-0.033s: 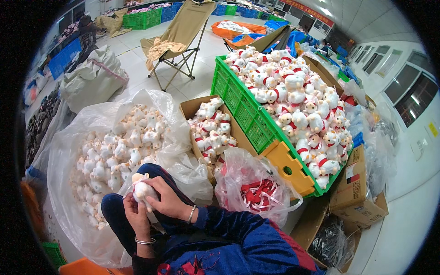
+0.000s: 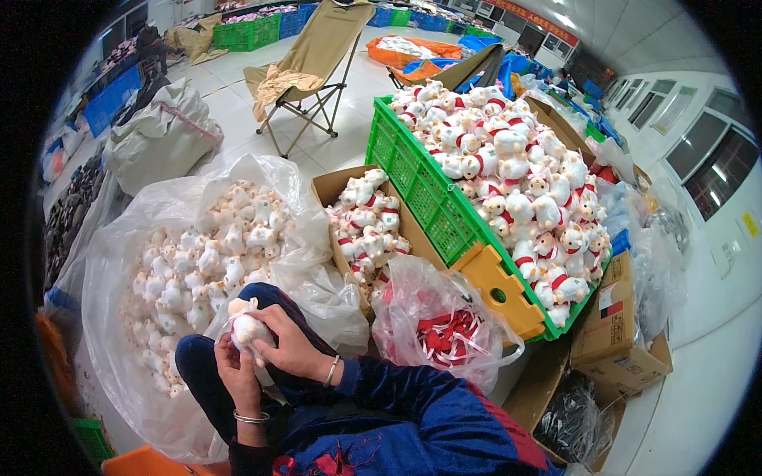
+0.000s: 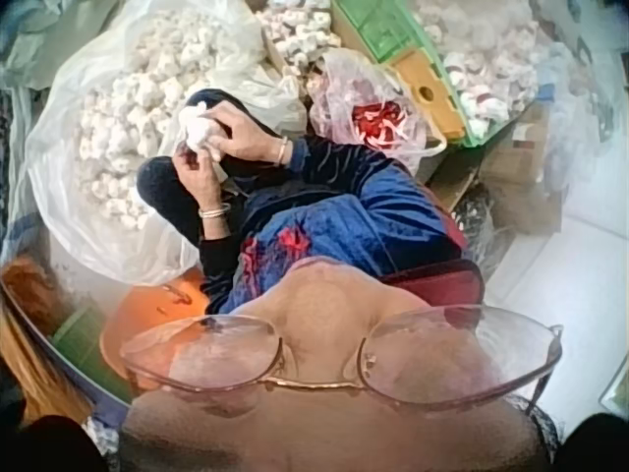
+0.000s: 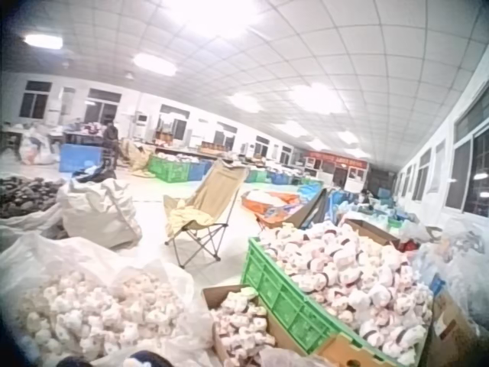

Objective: The person sits on the floor and ties red ribbons around the necks of small white plush toys. They pick up each toy, wrap the ribbon, and adjust it before placing the finished toy into a nearby green crate.

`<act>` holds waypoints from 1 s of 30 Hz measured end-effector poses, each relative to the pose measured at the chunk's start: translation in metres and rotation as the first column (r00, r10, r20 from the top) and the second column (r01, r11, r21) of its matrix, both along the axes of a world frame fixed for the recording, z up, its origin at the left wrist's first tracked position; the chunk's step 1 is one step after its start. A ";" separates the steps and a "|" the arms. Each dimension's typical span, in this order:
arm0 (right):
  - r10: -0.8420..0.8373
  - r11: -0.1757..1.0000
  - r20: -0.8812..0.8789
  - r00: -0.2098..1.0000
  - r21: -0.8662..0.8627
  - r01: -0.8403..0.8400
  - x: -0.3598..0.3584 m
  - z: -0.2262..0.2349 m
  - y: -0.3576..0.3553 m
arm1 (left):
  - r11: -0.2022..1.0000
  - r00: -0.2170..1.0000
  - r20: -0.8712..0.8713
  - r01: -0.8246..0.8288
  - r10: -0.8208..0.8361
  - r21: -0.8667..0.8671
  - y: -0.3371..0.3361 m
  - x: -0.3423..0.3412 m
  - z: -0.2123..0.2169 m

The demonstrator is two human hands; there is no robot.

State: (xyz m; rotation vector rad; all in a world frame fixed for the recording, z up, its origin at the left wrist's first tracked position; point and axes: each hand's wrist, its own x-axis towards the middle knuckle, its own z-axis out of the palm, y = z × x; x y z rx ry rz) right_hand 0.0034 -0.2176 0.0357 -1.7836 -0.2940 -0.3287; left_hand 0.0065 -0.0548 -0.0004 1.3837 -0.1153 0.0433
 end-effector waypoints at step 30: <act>0.059 0.998 -0.037 0.998 0.034 -0.058 -0.001 -0.006 0.000 | 0.998 1.000 0.010 0.008 -0.008 -0.063 -0.005 -0.010 -0.012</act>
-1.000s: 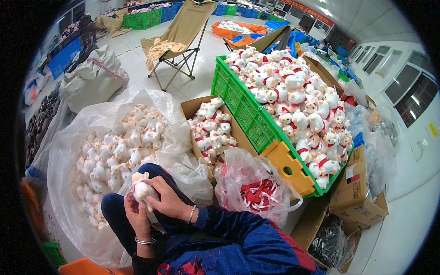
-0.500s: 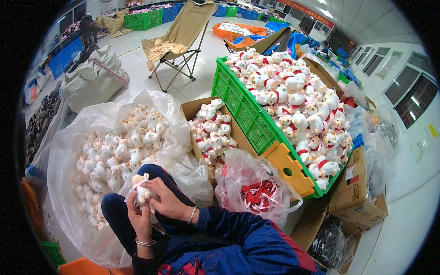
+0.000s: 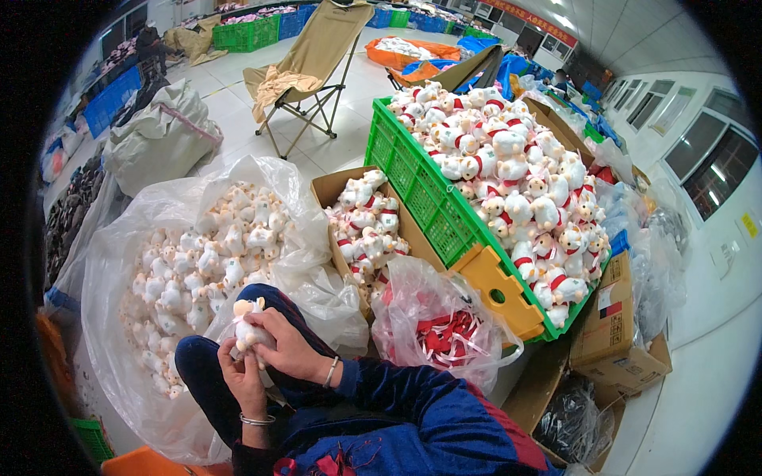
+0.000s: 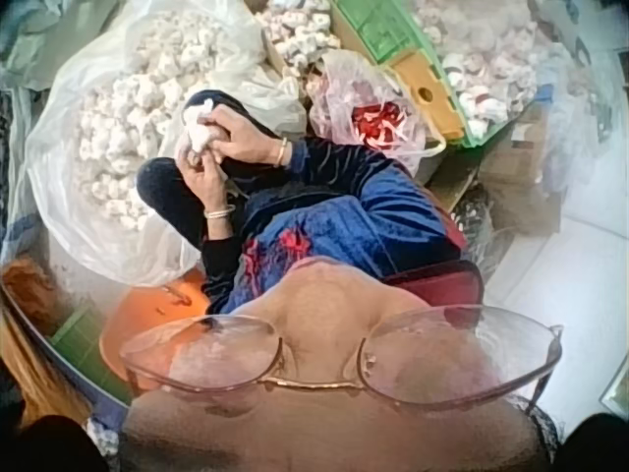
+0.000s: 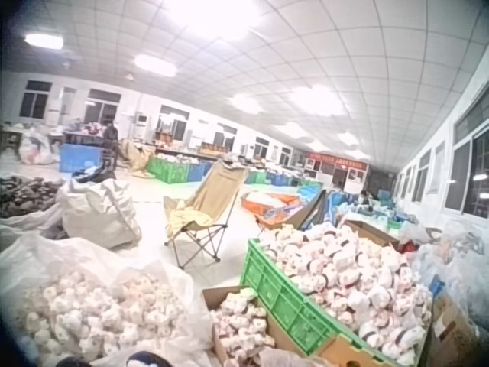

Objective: The person sits on the floor and ties red ribbons around the necks of small white plush toys. They pick up each toy, wrap the ribbon, and adjust it before placing the finished toy into a nearby green crate.

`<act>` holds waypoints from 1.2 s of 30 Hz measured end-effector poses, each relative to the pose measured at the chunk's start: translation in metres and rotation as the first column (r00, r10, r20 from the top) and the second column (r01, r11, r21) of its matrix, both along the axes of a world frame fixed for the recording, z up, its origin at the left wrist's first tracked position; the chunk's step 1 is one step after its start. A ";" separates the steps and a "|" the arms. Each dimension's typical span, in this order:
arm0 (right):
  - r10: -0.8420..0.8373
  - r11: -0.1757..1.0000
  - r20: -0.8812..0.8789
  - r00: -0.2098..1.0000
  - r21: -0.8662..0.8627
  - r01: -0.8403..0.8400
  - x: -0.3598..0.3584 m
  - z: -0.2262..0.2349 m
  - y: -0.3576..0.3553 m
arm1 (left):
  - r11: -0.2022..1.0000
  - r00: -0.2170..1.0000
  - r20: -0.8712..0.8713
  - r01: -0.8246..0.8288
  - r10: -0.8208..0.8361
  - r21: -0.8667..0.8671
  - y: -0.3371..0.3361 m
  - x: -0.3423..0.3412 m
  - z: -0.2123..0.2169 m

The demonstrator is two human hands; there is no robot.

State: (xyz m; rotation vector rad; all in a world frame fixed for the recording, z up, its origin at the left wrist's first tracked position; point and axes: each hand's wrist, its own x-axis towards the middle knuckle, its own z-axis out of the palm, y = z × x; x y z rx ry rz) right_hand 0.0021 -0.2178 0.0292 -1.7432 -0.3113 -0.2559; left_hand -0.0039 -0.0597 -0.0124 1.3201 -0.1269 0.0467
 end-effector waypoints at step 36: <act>-0.224 0.959 -0.433 0.873 -0.256 0.118 0.040 -0.079 -0.089 | 0.916 0.910 -0.133 -0.376 0.394 0.140 0.145 0.087 -0.016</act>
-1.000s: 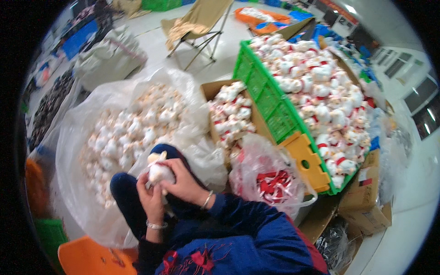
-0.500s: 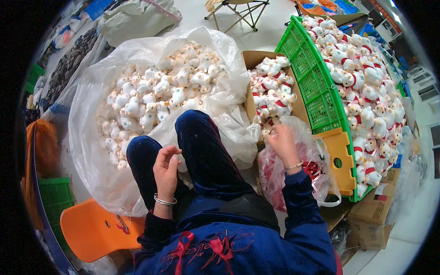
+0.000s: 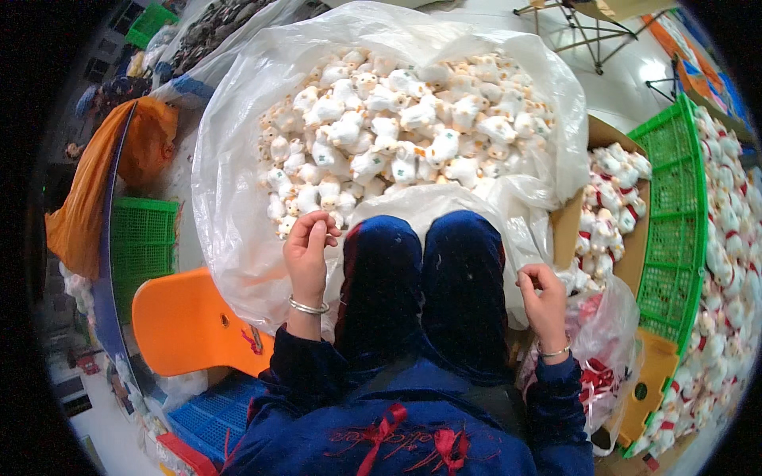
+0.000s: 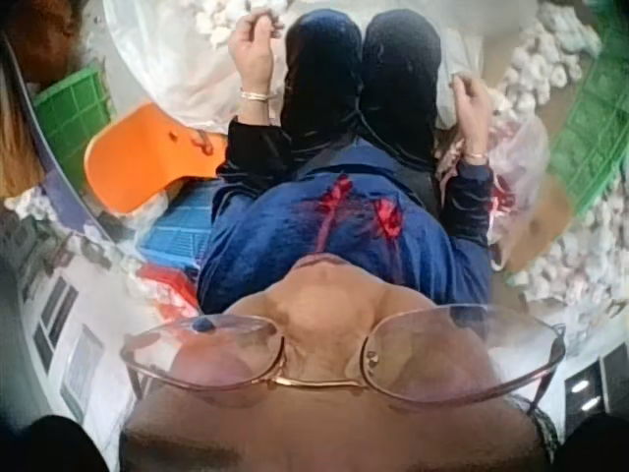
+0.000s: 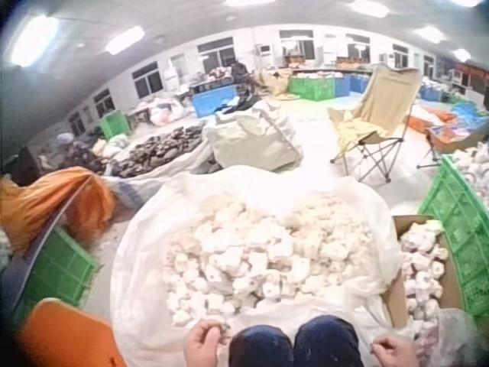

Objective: The person sits on the floor and ties red ribbons around the necks of small white plush toys. They pick up each toy, wrap the ribbon, and adjust it before placing the finished toy into a nearby green crate.

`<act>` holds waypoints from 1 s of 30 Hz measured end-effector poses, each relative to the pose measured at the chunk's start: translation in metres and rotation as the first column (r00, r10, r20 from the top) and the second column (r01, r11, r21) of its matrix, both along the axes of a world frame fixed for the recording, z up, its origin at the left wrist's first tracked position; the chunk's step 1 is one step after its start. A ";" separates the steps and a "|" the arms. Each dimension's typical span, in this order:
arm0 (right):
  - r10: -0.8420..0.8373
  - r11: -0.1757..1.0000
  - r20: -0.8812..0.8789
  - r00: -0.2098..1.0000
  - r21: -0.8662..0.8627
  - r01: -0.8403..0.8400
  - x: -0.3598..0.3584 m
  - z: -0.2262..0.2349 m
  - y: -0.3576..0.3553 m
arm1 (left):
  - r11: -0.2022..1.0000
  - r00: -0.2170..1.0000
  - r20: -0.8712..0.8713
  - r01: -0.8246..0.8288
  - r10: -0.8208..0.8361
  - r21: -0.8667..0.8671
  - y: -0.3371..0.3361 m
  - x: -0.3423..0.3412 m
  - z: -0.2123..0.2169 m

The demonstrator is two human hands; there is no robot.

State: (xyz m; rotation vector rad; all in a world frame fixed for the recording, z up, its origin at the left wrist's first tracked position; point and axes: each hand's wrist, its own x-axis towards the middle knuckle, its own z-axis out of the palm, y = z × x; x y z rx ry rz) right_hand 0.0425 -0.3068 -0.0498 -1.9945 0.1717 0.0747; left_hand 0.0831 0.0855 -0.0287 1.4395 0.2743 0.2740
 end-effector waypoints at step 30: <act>-0.129 0.986 -0.180 0.975 0.077 0.145 0.035 -0.019 0.058 | 0.797 0.793 -0.429 0.559 -0.434 0.228 -0.001 0.248 -0.200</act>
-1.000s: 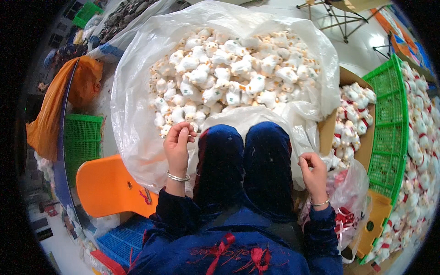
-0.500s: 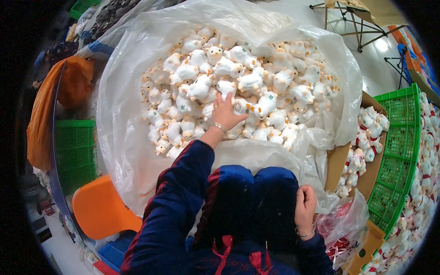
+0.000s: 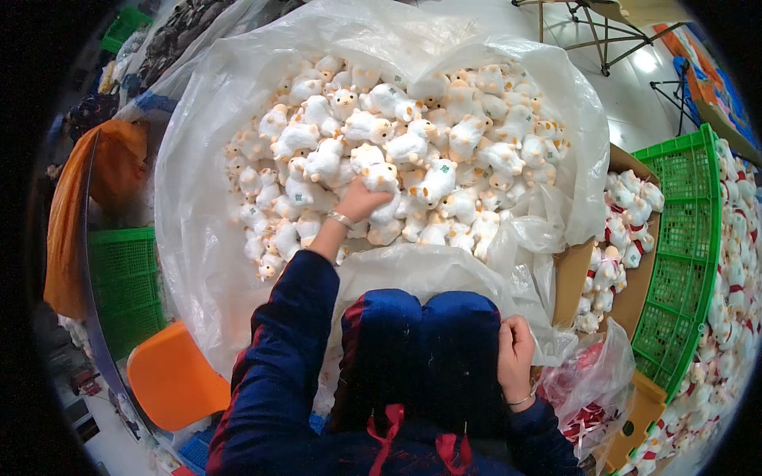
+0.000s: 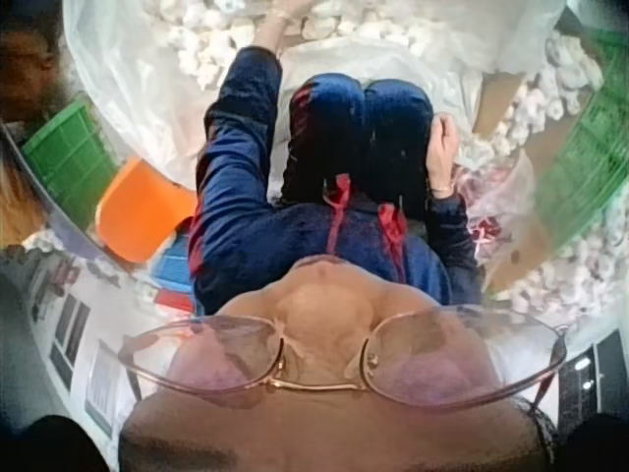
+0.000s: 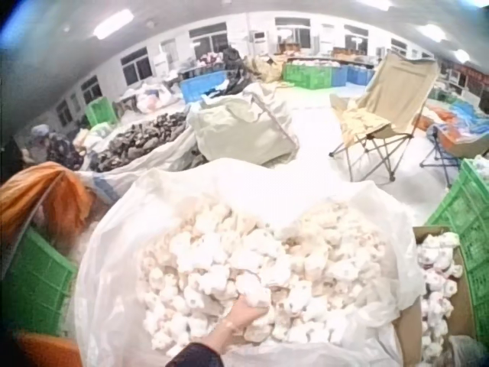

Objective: The person sits on the floor and ties red ribbons around the necks of small white plush toys. They pick up each toy, wrap the ribbon, and adjust it before placing the finished toy into a nearby green crate.

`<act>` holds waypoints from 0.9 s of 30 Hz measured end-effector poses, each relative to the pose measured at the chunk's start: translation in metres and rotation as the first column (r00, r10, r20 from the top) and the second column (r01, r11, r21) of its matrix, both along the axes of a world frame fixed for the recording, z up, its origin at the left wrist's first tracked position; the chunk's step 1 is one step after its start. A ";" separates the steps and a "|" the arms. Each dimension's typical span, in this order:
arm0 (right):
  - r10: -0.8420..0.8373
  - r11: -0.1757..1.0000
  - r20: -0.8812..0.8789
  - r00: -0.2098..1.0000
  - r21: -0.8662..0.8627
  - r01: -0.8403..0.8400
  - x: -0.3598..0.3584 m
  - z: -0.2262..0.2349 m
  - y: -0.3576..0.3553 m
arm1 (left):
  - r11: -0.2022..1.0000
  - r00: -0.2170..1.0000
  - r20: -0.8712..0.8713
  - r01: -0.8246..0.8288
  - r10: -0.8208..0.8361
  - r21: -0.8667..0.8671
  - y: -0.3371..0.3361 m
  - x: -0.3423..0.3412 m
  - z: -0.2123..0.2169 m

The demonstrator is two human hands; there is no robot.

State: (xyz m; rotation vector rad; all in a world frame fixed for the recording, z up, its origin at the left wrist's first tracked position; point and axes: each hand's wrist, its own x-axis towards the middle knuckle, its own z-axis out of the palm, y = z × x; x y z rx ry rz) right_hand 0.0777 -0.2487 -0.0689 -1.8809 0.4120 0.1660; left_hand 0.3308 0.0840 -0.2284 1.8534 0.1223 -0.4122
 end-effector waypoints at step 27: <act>-0.383 0.738 0.240 0.892 -0.501 0.451 -0.239 0.040 -0.234 | 0.948 0.873 0.378 0.251 -0.309 0.195 -0.057 -0.354 0.254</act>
